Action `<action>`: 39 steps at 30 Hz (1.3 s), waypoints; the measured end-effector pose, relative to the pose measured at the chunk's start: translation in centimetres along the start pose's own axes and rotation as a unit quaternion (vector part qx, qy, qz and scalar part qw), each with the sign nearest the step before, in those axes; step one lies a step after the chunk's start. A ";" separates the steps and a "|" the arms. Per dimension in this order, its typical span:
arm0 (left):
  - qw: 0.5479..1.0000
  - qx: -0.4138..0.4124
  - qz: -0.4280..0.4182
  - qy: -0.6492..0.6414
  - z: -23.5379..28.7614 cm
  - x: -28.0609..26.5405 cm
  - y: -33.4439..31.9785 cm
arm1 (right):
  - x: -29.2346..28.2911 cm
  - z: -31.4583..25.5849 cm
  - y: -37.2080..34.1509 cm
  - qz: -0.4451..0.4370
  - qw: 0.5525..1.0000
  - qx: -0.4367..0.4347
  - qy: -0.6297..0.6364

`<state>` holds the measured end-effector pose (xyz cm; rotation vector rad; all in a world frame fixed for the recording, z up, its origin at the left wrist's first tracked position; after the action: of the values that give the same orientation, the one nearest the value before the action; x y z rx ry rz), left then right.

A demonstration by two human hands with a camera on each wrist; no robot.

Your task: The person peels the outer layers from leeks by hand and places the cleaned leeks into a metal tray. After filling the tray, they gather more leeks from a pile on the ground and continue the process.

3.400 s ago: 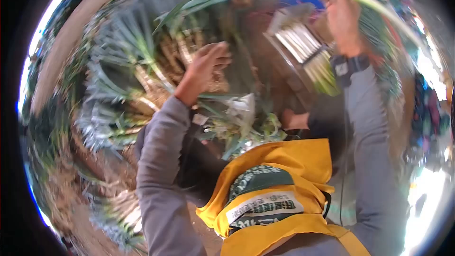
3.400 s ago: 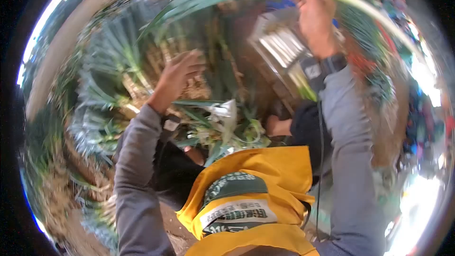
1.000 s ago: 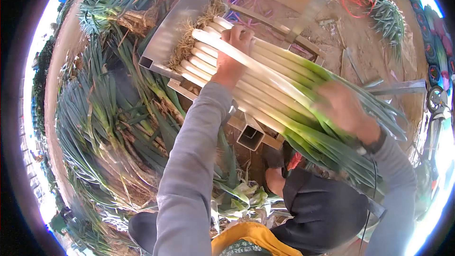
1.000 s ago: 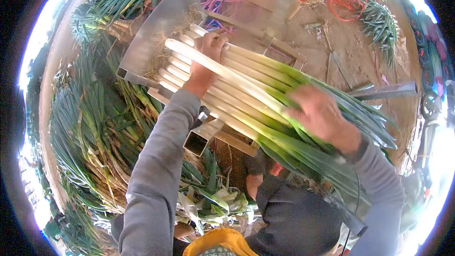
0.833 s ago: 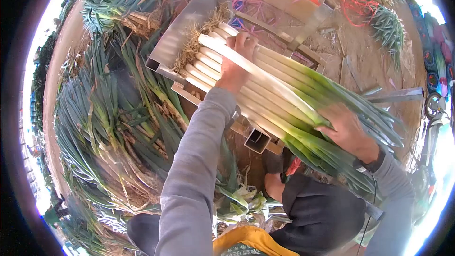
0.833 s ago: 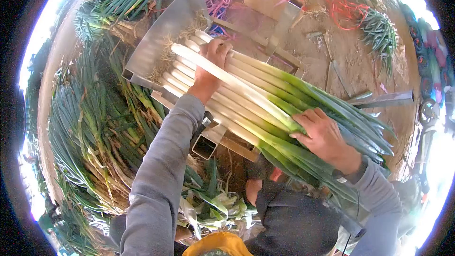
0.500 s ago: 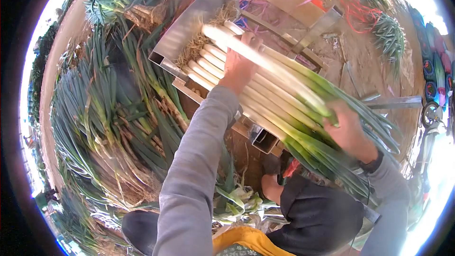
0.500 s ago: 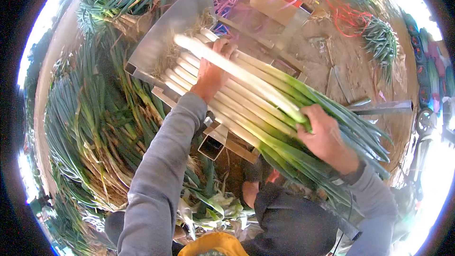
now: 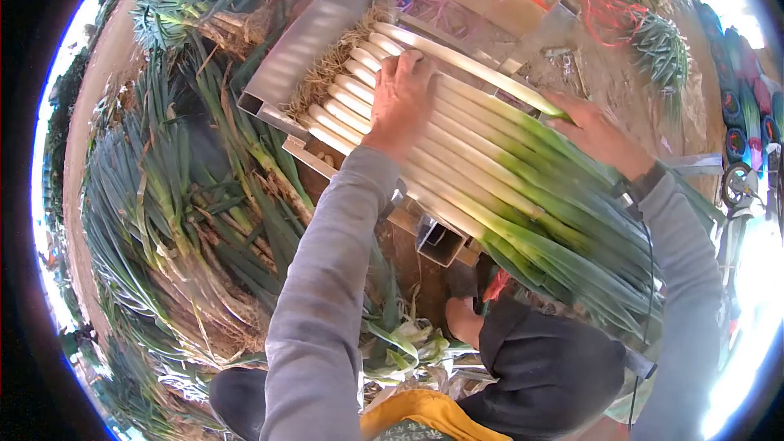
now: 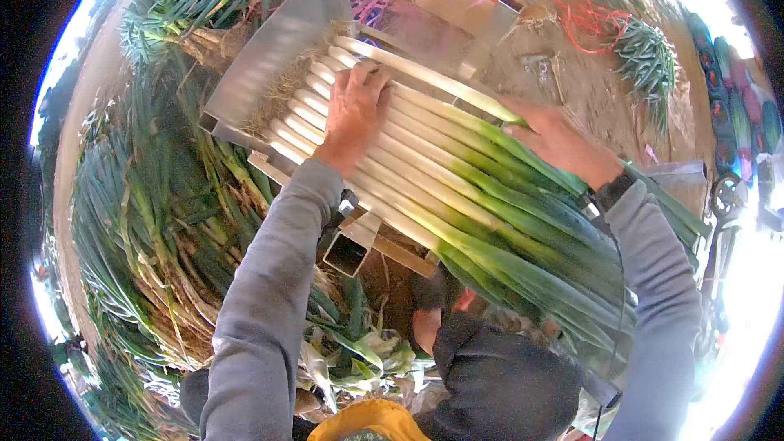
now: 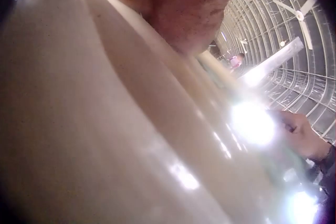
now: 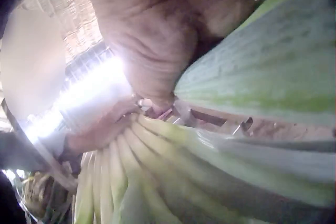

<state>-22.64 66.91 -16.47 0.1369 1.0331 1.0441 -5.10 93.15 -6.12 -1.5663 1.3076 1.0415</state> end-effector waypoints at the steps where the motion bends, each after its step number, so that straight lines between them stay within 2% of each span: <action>1: 1.000 0.005 0.006 0.008 0.0 0.1 0.1 | 0.8 0.8 -0.1 0.027 0.999 -0.030 -0.034; 5: 1.000 0.006 -0.010 0.011 0.2 0.2 0.4 | 2.7 2.8 -0.8 -0.005 0.999 0.011 -0.038; 8: 1.000 0.001 -0.021 0.016 -0.1 0.1 0.2 | 3.6 4.0 -0.1 -0.016 0.999 -0.009 -0.028; 10: 0.999 -0.006 -0.028 0.019 0.0 0.1 0.3 | 3.7 4.3 0.1 -0.059 0.996 0.043 0.059; 13: 0.999 -0.012 -0.040 0.035 0.0 0.1 0.4 | 4.3 5.9 0.8 -0.104 0.983 0.074 0.133; 18: 0.998 0.014 -0.018 0.050 -1.4 0.7 1.2 | 3.4 4.8 0.8 -0.119 0.986 0.041 0.110; 20: 0.996 0.003 -0.075 0.040 -1.7 0.2 2.2 | 3.5 5.1 0.6 -0.114 0.989 0.034 0.084; 21: 0.996 0.004 -0.077 0.041 -1.2 0.0 2.7 | 3.5 5.2 0.6 -0.120 0.987 0.043 0.096; 23: 0.988 -0.061 -0.131 0.060 -0.9 0.1 3.3 | 4.0 5.2 0.9 -0.126 0.984 0.047 0.113; 25: 0.988 -0.057 -0.122 0.079 -0.6 0.3 3.5 | 3.8 5.1 1.2 -0.086 0.995 -0.024 0.039; 26: 0.987 -0.053 -0.115 0.095 -0.5 0.6 3.5 | 3.5 4.3 1.0 -0.085 0.995 -0.025 0.037; 28: 0.987 -0.057 -0.109 0.101 -0.4 0.6 3.4 | 2.7 1.8 0.6 -0.077 0.981 0.084 -0.157; 31: 0.987 -0.058 -0.105 0.106 -0.3 0.6 3.1 | 3.5 0.6 0.7 -0.036 0.969 0.078 -0.232; 35: 0.990 -0.026 -0.093 0.107 -0.5 0.7 2.9 | 4.7 0.7 0.0 -0.044 0.974 0.073 -0.212; 37: 0.990 -0.032 -0.094 0.099 -0.6 0.9 2.9 | 5.5 1.2 -0.5 0.108 0.977 0.024 -0.183; 39: 0.990 -0.037 -0.097 0.092 -0.5 0.9 3.0 | 6.0 1.1 -0.4 0.109 0.975 0.035 -0.189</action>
<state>-24.88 69.05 -15.66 -0.1202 1.1483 0.9287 -4.13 92.43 -12.16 -1.1186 1.2484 1.3408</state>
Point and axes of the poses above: each hand's wrist, its own y-axis towards the middle knuckle, its own x-axis out of the palm, z = x × y, the point moved 1 cm from there along y, towards the middle knuckle, and after that the axes turned 12 degrees about -y, right-handed, at the moved point
